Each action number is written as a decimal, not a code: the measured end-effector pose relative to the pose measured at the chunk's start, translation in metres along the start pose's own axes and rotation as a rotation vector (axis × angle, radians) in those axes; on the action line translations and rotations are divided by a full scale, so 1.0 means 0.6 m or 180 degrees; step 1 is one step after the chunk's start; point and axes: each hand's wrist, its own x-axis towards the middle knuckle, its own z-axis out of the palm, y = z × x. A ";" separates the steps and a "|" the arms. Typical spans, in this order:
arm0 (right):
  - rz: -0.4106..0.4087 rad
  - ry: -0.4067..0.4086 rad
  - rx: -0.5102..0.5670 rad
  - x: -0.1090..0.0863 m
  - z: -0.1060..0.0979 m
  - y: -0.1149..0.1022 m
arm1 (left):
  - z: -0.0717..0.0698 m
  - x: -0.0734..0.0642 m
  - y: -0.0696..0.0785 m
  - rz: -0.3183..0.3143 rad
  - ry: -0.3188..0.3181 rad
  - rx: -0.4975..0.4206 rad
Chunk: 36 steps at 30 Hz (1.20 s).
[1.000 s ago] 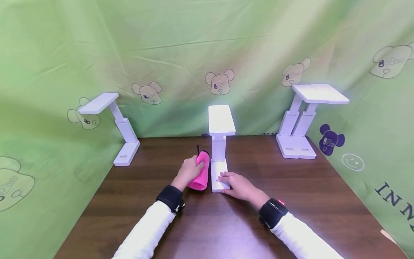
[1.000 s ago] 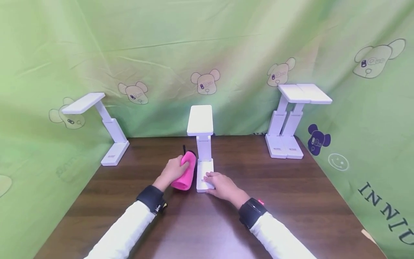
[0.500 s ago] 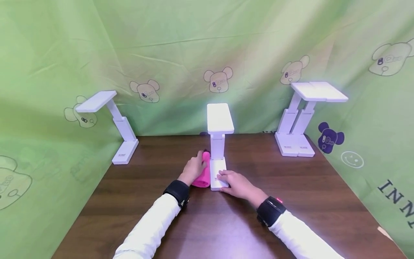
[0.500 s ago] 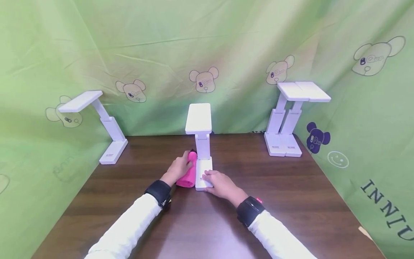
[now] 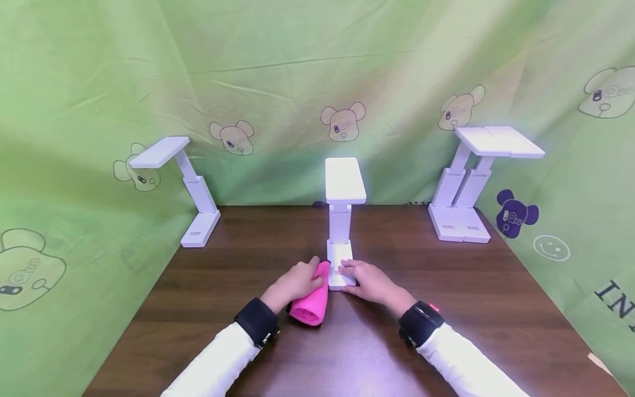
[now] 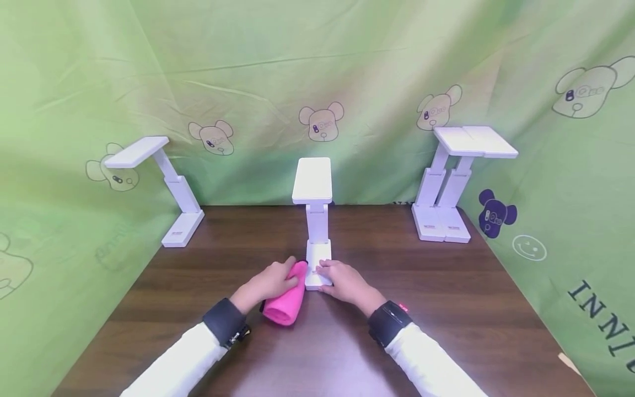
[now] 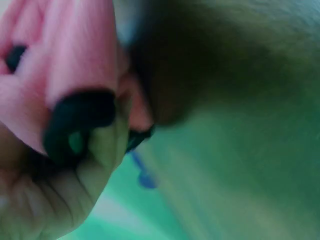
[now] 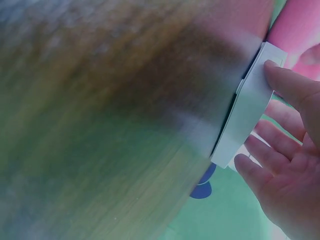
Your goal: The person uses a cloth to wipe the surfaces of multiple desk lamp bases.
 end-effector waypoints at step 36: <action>0.0065 -0.0124 -0.0112 0.000 -0.005 -0.015 | 0.017 0.043 -0.007 -0.0431 0.0463 0.0018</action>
